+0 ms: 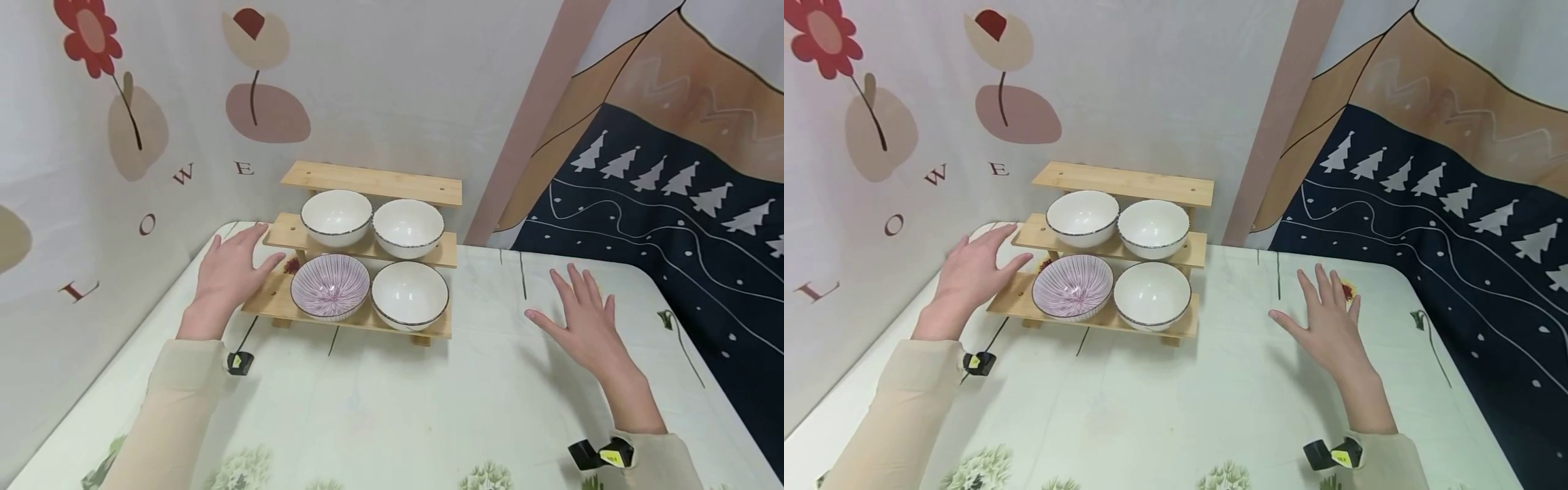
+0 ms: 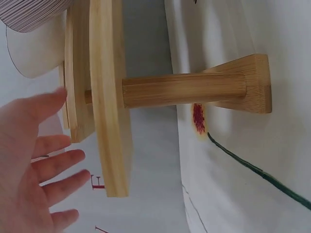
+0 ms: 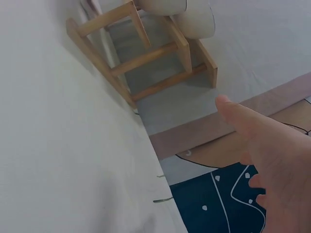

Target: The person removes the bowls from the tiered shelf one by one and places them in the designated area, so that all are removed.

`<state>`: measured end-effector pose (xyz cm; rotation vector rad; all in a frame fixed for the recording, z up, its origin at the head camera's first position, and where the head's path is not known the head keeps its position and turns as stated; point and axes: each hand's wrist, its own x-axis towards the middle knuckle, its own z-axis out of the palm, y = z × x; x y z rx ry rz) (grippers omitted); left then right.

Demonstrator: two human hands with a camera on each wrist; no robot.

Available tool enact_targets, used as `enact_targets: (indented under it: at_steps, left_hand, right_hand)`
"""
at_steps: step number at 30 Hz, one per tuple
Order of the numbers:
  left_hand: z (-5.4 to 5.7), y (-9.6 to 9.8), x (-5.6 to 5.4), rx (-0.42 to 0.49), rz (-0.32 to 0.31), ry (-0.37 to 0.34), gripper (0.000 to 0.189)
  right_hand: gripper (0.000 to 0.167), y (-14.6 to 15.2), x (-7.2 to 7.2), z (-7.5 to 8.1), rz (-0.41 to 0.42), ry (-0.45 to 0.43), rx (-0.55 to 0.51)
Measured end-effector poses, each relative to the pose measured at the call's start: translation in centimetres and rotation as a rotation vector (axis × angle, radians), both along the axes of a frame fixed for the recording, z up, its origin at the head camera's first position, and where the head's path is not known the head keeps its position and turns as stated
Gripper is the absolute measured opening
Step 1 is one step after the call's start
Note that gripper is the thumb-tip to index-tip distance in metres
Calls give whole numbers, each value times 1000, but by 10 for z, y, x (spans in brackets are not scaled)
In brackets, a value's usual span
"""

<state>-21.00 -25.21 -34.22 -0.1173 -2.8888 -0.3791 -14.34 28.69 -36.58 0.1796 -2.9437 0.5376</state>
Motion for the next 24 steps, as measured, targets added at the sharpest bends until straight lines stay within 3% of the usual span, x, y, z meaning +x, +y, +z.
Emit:
enact_targets:
  at_steps: [7,16,24]
  left_hand:
    - [-3,1,3,91,84,59,49]
    - [-7,1,4,204,95,160,35]
    - [-10,4,4,381,131,158,31]
  right_hand:
    - [69,-11,4,5,19,66,-47]
    - [52,-22,6,7,25,157,-63]
    - [49,-31,7,6,12,164,-80]
